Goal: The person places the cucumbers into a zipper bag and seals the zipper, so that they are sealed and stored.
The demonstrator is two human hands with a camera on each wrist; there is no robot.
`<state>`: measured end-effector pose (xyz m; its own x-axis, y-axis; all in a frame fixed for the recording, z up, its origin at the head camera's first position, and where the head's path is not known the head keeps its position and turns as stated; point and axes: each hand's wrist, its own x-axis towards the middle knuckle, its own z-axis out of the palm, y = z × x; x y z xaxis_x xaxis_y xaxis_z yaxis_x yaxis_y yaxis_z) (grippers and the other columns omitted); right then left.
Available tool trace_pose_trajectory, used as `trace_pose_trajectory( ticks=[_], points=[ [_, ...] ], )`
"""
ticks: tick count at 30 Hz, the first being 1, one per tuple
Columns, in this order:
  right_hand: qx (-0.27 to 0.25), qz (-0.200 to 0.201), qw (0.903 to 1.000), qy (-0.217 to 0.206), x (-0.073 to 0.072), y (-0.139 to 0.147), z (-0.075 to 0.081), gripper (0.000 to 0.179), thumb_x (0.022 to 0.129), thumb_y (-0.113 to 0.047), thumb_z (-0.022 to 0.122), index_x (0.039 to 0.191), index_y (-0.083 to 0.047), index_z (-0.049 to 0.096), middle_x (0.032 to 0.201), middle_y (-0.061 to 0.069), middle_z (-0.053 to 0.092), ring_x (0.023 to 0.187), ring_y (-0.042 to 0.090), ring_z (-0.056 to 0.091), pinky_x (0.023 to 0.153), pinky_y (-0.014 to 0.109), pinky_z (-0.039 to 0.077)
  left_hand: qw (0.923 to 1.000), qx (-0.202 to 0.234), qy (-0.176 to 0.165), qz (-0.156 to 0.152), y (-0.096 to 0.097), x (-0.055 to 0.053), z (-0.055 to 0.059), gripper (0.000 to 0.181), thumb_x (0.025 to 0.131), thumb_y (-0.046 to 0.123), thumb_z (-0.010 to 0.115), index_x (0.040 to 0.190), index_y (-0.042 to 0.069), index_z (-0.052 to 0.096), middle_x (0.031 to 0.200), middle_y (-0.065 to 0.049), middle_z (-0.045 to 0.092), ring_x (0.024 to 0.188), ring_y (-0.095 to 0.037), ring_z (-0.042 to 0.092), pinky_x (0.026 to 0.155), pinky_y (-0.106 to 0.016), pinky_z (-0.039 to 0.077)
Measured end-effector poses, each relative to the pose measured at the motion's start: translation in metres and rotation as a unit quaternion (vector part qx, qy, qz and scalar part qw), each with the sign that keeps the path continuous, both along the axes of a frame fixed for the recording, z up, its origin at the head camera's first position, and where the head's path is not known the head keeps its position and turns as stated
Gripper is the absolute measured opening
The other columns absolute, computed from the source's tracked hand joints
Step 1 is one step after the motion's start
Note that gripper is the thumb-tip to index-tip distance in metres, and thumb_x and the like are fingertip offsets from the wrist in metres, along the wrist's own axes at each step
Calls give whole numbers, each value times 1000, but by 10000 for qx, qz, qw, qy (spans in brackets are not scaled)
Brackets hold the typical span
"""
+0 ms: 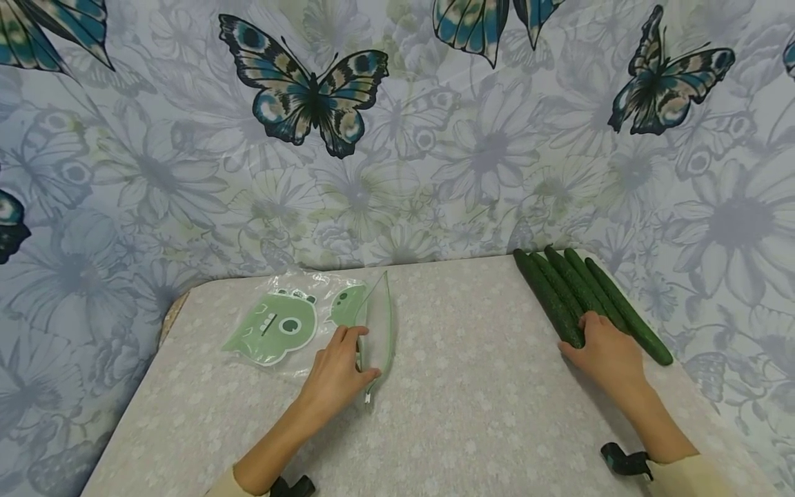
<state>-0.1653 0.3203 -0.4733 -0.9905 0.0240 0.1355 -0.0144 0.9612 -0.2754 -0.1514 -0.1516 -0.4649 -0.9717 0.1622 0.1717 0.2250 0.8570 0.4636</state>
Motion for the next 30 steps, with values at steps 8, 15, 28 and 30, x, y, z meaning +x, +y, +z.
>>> trace_pose_trajectory(
  ticks=[8, 15, 28, 30],
  points=[
    [-383, -383, 9970, -546, -2, 6, 6, 63, 91, -52, 78, 124, 0, 67, 103, 21, 76, 67, 30, 65, 51, 40, 45, 10000, 10, 19, 8, 1, 0, -2, 76, 78, 27, 99, 140, 3, 62, 113, -11, 63, 69, -13, 54, 66, -36, 53],
    [-649, -687, 9955, 46, 3, 9, 8, 66, 103, -52, 64, 138, 4, 59, 83, 24, 72, 59, 31, 59, 47, 41, 40, 10000, -1, 20, -10, 1, 0, -3, 76, 79, 27, 98, 141, 3, 62, 113, -10, 62, 71, -14, 56, 67, -36, 54],
    [-1699, -287, 9659, 1933, 1, 12, 9, 52, 109, -29, 65, 150, 1, 58, 66, 15, 67, 48, 1, 47, 48, 31, 39, 10000, -18, -1, -27, 1, -1, -2, 77, 78, 25, 98, 142, 2, 62, 119, -13, 63, 68, -14, 56, 67, -38, 55],
    [-1804, -337, 9638, 1935, 1, 13, 7, 51, 109, -29, 65, 150, 0, 59, 69, 20, 72, 48, -1, 48, 45, 29, 39, 10000, -28, 7, -27, 1, -1, -3, 76, 78, 26, 98, 142, 3, 62, 118, -13, 63, 69, -14, 56, 68, -39, 55]
  ],
)
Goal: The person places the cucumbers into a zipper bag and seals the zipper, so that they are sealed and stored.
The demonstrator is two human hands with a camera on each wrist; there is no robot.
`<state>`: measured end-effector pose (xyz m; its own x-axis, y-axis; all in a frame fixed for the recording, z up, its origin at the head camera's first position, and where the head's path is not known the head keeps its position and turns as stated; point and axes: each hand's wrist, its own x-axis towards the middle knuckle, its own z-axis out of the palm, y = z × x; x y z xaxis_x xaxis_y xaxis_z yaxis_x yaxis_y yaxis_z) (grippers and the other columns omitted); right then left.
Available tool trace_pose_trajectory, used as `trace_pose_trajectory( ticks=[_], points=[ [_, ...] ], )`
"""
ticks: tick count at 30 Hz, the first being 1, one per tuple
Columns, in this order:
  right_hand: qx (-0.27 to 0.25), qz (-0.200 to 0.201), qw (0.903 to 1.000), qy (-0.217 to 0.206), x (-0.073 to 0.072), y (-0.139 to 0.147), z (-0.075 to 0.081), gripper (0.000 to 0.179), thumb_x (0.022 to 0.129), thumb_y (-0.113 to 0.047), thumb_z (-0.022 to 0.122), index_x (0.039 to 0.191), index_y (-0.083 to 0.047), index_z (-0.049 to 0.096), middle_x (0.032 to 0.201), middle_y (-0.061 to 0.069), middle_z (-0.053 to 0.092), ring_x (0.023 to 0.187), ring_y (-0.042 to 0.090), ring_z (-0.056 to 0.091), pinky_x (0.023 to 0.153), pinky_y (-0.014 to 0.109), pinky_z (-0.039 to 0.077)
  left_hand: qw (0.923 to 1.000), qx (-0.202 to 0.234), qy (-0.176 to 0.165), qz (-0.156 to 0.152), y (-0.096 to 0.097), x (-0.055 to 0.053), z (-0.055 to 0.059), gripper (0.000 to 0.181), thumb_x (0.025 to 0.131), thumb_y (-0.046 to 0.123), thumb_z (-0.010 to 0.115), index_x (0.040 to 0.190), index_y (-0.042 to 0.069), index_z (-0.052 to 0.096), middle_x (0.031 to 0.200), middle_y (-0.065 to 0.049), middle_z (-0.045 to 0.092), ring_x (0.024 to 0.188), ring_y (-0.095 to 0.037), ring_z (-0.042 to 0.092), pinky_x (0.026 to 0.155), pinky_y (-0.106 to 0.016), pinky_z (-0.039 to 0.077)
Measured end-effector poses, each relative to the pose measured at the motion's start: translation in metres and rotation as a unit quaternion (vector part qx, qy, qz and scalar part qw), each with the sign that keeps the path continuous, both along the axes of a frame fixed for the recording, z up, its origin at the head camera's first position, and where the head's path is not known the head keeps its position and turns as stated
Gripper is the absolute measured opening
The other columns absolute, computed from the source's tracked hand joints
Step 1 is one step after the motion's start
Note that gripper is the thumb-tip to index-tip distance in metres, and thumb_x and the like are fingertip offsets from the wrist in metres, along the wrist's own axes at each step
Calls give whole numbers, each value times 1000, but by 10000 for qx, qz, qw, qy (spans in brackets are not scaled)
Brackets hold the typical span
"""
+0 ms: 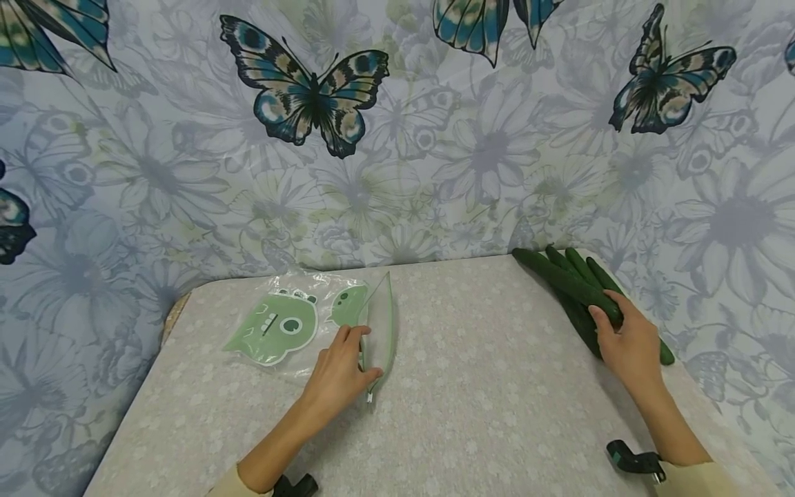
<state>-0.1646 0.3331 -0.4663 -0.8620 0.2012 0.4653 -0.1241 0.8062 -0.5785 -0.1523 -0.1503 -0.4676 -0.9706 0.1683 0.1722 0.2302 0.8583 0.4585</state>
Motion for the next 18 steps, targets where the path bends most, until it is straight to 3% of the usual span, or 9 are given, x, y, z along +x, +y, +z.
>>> trace_pose_trajectory(
  ticks=[5, 8, 12, 14, 18],
  points=[
    [-361, -158, 9992, 53, -2, 3, -6, 48, 109, -27, 65, 150, -2, 60, 89, 23, 80, 49, -8, 50, 45, 22, 41, 10000, -26, 25, 30, 0, 0, -1, 77, 78, 27, 98, 141, 4, 62, 120, -13, 63, 73, -18, 59, 72, -43, 58],
    [-731, -377, 9966, 97, -3, 5, -9, 45, 108, -28, 66, 148, -6, 62, 86, -5, 81, 54, -16, 52, 53, 12, 43, 10000, -17, 4, 21, -1, 0, -2, 77, 78, 28, 98, 142, 4, 62, 120, -13, 63, 73, -18, 59, 73, -43, 58],
    [-1126, -541, 9920, 168, -3, 6, -11, 43, 108, -28, 66, 147, -10, 64, 82, -45, 61, 62, -24, 55, 62, 4, 43, 10000, 3, -38, -10, -1, 0, -3, 77, 79, 28, 98, 142, 4, 61, 120, -12, 63, 72, -16, 58, 71, -41, 57],
    [-1261, -484, 9907, 182, -3, 5, -10, 43, 108, -27, 65, 147, -10, 63, 81, -49, 58, 64, -24, 57, 64, 2, 44, 10000, 2, -37, -4, -1, -1, -3, 77, 79, 28, 98, 142, 4, 61, 120, -12, 63, 72, -16, 57, 71, -41, 57],
    [-1463, -368, 9885, 69, -2, 0, -5, 42, 110, -28, 62, 148, -11, 62, 81, -46, 61, 66, -20, 62, 68, 0, 45, 10000, -3, -10, 15, -2, -2, -2, 77, 79, 28, 98, 142, 4, 62, 119, -12, 63, 75, -17, 58, 72, -42, 56]
  ],
)
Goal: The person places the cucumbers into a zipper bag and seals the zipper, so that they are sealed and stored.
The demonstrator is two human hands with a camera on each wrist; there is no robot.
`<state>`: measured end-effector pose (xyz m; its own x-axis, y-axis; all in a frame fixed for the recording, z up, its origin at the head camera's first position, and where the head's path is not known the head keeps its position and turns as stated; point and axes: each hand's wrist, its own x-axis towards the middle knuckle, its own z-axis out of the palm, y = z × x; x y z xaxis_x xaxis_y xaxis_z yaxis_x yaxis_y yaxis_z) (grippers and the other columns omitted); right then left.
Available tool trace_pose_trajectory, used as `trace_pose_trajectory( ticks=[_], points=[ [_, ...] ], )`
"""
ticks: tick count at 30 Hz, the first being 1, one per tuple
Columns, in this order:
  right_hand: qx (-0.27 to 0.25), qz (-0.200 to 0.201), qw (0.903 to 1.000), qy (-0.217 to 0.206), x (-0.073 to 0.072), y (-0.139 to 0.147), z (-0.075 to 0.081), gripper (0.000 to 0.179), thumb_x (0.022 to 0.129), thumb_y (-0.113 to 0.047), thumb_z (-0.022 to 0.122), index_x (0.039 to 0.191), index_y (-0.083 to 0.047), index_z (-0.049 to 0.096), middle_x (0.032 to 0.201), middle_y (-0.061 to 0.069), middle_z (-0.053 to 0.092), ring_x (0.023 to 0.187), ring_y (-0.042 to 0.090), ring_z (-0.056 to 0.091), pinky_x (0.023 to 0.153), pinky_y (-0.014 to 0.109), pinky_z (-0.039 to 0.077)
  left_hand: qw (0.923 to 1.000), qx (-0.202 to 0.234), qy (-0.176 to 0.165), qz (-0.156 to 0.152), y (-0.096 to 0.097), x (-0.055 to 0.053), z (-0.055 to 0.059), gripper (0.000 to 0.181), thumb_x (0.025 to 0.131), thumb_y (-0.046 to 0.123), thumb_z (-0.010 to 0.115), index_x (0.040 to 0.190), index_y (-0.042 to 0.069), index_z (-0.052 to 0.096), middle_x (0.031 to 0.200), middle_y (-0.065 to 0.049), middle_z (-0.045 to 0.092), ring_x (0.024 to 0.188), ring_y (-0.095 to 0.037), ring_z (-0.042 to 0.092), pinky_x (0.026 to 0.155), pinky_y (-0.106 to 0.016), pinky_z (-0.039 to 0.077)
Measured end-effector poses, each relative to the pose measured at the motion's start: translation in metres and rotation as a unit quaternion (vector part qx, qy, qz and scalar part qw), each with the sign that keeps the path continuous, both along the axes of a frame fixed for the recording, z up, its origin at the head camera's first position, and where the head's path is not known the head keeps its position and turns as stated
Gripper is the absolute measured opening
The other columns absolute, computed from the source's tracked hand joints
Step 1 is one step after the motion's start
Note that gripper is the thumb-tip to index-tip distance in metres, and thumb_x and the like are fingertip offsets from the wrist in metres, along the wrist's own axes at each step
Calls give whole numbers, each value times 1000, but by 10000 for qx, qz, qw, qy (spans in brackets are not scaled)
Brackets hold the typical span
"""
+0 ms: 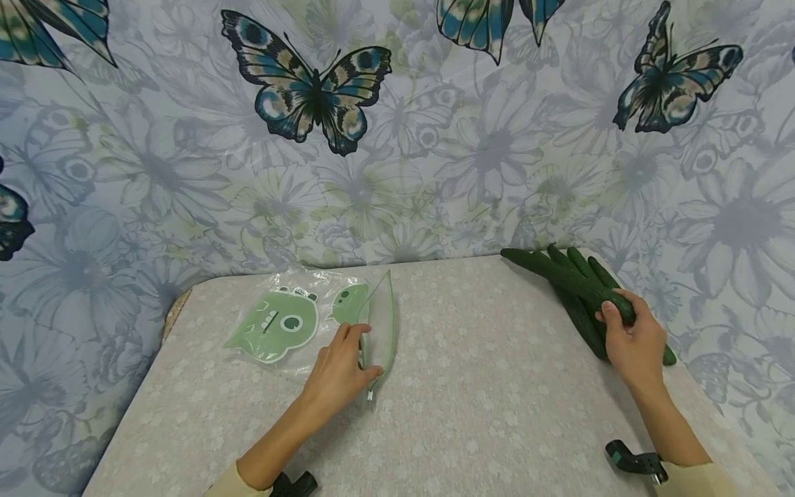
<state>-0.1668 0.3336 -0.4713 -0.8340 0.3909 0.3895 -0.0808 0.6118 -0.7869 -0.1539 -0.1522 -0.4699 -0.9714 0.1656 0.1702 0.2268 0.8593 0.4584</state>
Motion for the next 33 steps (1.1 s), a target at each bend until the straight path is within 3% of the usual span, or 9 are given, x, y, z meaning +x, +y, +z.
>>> trace_pose_trajectory(
  ticks=[7, 18, 26, 33],
  points=[
    [-94, 288, 9995, -17, 6, -11, 9, 41, 109, -27, 64, 147, -11, 63, 82, -43, 64, 66, -17, 65, 73, 1, 46, 10000, 23, -29, 11, 0, 0, 1, 77, 78, 28, 98, 142, 4, 62, 118, -12, 63, 75, -17, 59, 71, -41, 55],
    [112, 513, 9978, -407, 17, -21, 16, 40, 110, -32, 62, 147, -16, 63, 80, -40, 64, 65, -14, 65, 56, 19, 47, 10000, 37, -86, 30, -1, 0, 1, 78, 79, 28, 98, 143, 4, 61, 117, -11, 63, 74, -15, 57, 71, -39, 53],
    [24, 1036, 9945, -126, 20, -27, 16, 38, 108, -20, 67, 144, -8, 64, 84, -30, 71, 73, -15, 68, 66, 10, 52, 9999, 30, -93, -28, -3, 1, 1, 79, 79, 29, 97, 144, 5, 60, 119, -11, 63, 70, -12, 54, 66, -34, 51],
    [23, 1383, 9904, 36, 29, -42, 23, 37, 106, -13, 69, 143, -10, 66, 86, -26, 73, 75, -11, 71, 71, 8, 52, 10000, 21, -58, -45, -4, 1, 1, 79, 78, 28, 98, 144, 4, 61, 119, -12, 63, 67, -11, 53, 64, -32, 50]
  ],
)
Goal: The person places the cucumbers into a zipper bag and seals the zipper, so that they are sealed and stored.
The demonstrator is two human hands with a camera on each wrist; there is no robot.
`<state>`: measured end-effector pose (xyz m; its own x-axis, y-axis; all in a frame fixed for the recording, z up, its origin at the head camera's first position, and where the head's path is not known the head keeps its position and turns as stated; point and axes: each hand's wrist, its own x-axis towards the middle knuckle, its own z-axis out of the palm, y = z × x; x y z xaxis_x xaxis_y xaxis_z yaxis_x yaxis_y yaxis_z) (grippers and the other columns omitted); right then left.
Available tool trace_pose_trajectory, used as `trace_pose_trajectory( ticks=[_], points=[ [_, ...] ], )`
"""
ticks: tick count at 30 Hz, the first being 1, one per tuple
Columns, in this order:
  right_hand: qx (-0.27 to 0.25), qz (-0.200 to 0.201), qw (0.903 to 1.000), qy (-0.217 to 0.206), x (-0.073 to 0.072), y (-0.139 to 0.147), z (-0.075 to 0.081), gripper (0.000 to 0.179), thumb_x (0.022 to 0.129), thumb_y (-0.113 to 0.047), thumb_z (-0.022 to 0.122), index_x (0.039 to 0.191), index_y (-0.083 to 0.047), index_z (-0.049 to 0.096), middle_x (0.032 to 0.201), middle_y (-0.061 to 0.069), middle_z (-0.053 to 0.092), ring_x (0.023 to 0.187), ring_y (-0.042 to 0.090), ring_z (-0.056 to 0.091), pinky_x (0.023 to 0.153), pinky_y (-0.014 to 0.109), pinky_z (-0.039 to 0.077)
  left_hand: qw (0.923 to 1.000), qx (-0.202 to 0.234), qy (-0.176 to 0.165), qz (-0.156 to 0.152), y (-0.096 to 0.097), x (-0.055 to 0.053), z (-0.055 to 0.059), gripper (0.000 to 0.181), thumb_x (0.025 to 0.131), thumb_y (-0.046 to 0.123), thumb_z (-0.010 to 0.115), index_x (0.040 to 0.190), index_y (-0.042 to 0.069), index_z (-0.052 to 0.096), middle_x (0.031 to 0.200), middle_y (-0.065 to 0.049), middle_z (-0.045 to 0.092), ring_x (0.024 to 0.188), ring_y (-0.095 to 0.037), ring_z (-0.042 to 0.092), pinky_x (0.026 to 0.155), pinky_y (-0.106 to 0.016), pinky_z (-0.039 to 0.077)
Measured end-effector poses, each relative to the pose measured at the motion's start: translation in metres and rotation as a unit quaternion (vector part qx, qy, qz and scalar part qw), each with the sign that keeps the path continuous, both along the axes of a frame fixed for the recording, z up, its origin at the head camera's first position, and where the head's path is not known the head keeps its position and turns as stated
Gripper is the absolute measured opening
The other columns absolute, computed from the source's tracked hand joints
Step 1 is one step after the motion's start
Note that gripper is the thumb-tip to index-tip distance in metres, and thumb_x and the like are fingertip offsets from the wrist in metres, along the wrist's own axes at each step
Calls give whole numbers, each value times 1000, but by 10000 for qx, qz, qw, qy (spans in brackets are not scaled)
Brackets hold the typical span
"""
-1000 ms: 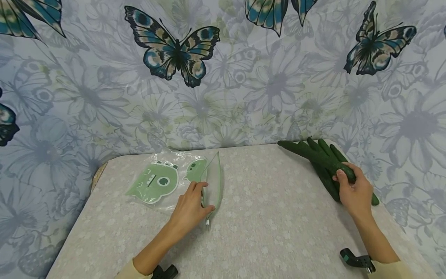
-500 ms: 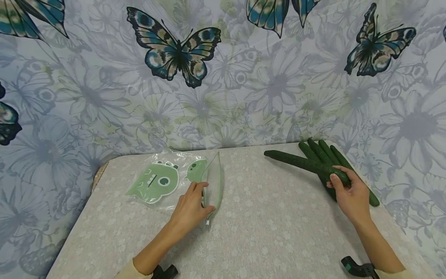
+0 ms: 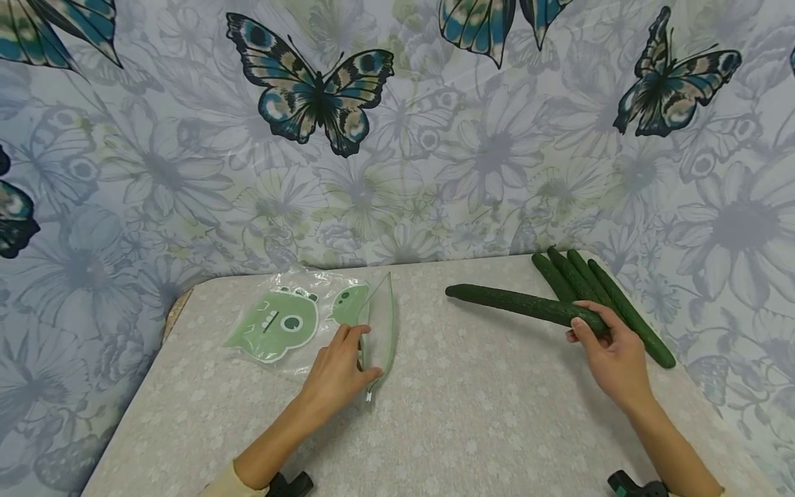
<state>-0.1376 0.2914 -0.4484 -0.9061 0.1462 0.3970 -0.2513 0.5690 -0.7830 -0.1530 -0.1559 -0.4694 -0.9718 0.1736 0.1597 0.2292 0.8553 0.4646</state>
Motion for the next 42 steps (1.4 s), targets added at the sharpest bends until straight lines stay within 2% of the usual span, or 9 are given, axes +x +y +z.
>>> trace_pose_trajectory(
  ticks=[6, 16, 23, 30, 42],
  points=[
    [-242, 368, 9990, 54, 6, -14, 9, 35, 107, -9, 67, 141, -5, 65, 90, -17, 75, 80, -5, 73, 79, 8, 56, 10000, -12, 81, -23, 0, 0, 1, 79, 77, 28, 99, 143, 4, 61, 117, -10, 62, 67, -9, 52, 64, -30, 49],
    [-472, 910, 9947, -125, 12, -29, 17, 33, 108, -7, 64, 140, -3, 65, 90, -9, 76, 83, 2, 74, 76, 14, 58, 9997, -104, 190, -65, 0, 0, 3, 78, 76, 27, 100, 141, 5, 62, 119, -9, 61, 68, -11, 52, 65, -32, 50],
    [-833, 1220, 9886, -296, 18, -42, 20, 34, 108, -5, 62, 142, 1, 63, 92, -6, 76, 84, 5, 75, 77, 16, 60, 9997, -84, 190, -96, 0, 0, 2, 77, 76, 25, 100, 140, 6, 62, 118, -8, 59, 68, -8, 51, 63, -27, 47],
    [-877, 1444, 9849, -371, 19, -52, 20, 32, 109, -7, 61, 140, 0, 64, 92, -1, 76, 84, 8, 74, 78, 19, 60, 9998, 91, -12, -182, -1, 0, 3, 77, 79, 20, 98, 144, 6, 59, 118, -7, 57, 71, -5, 51, 62, -22, 45],
    [-1081, 1708, 9787, -362, 24, -62, 21, 31, 108, -4, 61, 139, 1, 64, 94, 1, 75, 84, 9, 74, 78, 20, 61, 9996, 152, -151, -174, -3, 3, 8, 76, 82, 17, 96, 146, 7, 57, 122, -8, 56, 70, -6, 51, 61, -22, 45]
  ],
)
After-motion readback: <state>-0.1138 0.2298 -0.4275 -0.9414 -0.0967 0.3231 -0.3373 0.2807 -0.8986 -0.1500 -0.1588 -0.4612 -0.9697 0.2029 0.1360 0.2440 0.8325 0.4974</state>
